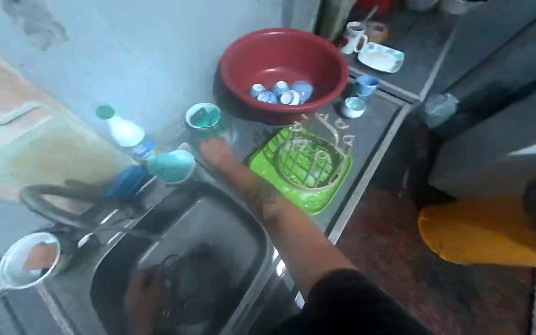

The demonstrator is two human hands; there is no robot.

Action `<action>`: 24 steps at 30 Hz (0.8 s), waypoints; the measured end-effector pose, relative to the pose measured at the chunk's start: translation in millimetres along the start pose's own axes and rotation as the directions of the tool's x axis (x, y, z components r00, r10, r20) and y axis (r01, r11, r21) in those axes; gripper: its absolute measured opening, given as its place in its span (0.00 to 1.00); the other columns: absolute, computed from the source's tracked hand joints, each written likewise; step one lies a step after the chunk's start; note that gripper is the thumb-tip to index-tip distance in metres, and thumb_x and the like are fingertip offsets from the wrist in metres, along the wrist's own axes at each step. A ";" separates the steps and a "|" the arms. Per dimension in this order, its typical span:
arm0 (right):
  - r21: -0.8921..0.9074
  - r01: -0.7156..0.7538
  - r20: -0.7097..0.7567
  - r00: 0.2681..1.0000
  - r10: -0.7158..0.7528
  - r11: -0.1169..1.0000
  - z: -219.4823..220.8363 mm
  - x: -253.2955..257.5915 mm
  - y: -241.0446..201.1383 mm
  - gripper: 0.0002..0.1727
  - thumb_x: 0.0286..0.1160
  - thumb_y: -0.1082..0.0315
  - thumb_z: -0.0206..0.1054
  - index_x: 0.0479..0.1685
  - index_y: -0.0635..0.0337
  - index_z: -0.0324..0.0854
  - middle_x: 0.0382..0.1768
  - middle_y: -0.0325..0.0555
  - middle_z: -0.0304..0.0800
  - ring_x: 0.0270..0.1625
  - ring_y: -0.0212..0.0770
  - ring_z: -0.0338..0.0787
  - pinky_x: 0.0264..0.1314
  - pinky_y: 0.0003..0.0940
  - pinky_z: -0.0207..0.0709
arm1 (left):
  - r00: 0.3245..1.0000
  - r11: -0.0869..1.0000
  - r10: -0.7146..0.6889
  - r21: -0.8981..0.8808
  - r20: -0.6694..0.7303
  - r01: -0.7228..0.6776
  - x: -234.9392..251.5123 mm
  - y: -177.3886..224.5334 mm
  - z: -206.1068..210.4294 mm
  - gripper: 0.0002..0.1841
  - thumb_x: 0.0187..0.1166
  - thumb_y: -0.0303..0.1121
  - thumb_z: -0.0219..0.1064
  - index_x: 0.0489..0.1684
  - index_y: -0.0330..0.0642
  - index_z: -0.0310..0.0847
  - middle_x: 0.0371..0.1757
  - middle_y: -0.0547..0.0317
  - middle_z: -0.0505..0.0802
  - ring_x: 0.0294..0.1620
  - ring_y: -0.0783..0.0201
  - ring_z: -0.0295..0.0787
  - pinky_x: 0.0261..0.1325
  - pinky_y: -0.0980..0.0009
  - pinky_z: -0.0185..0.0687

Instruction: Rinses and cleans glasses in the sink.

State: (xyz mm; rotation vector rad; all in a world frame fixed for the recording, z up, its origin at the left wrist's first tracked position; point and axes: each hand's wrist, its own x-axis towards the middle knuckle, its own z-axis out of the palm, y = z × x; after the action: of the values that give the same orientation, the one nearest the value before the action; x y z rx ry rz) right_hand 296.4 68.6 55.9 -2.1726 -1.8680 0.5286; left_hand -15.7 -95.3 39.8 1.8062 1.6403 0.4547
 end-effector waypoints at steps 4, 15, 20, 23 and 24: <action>0.150 -0.116 0.007 0.993 0.117 0.982 -0.3 -25.0 -0.2 0.16 0.82 0.68 0.65 0.63 0.65 0.85 0.61 0.65 0.89 0.67 0.66 0.87 0.68 0.68 0.77 | 0.999 0.865 -0.035 -0.499 0.027 0.044 48.3 22.6 -5.1 0.13 0.90 0.30 0.54 0.56 0.27 0.76 0.41 0.60 0.90 0.39 0.71 0.90 0.50 0.70 0.89; 0.853 -0.157 0.235 0.967 -0.098 0.498 57.3 -111.8 -98.9 0.16 0.88 0.76 0.54 0.60 0.82 0.80 0.59 0.72 0.86 0.62 0.56 0.87 0.69 0.48 0.76 | 0.888 0.886 0.423 0.124 0.180 -0.447 78.0 59.6 -12.3 0.25 0.81 0.20 0.57 0.78 0.20 0.67 0.76 0.18 0.75 0.79 0.27 0.70 0.82 0.38 0.62; 0.832 -0.196 0.335 0.924 -0.187 0.520 66.1 -115.7 -133.4 0.17 0.90 0.73 0.54 0.64 0.79 0.80 0.64 0.70 0.85 0.69 0.56 0.84 0.73 0.51 0.74 | 0.906 0.806 0.369 0.413 0.210 -0.424 68.5 26.1 -23.3 0.43 0.71 0.34 0.76 0.86 0.24 0.58 0.78 0.15 0.72 0.78 0.18 0.68 0.78 0.26 0.62; 0.687 0.121 0.268 0.874 -0.405 0.716 59.9 -108.6 -130.7 0.18 0.88 0.72 0.58 0.68 0.74 0.81 0.64 0.66 0.88 0.69 0.56 0.86 0.75 0.50 0.74 | 0.953 0.930 0.152 0.287 0.262 -0.227 81.2 31.1 -34.9 0.41 0.74 0.34 0.77 0.88 0.33 0.59 0.73 0.22 0.79 0.73 0.28 0.78 0.73 0.31 0.70; 0.704 0.098 0.281 0.872 -0.402 0.704 54.3 -108.7 -124.3 0.17 0.90 0.70 0.56 0.66 0.72 0.83 0.61 0.61 0.89 0.64 0.50 0.88 0.70 0.46 0.78 | 0.951 0.973 0.096 0.176 0.292 -0.152 83.3 33.6 -36.4 0.40 0.77 0.33 0.73 0.89 0.36 0.57 0.74 0.26 0.80 0.72 0.35 0.80 0.73 0.36 0.73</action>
State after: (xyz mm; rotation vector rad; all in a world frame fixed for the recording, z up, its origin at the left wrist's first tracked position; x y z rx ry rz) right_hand 148.3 -21.5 69.3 -1.3502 -1.7201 1.4412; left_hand -0.8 -6.2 74.8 2.0230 1.4186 0.0818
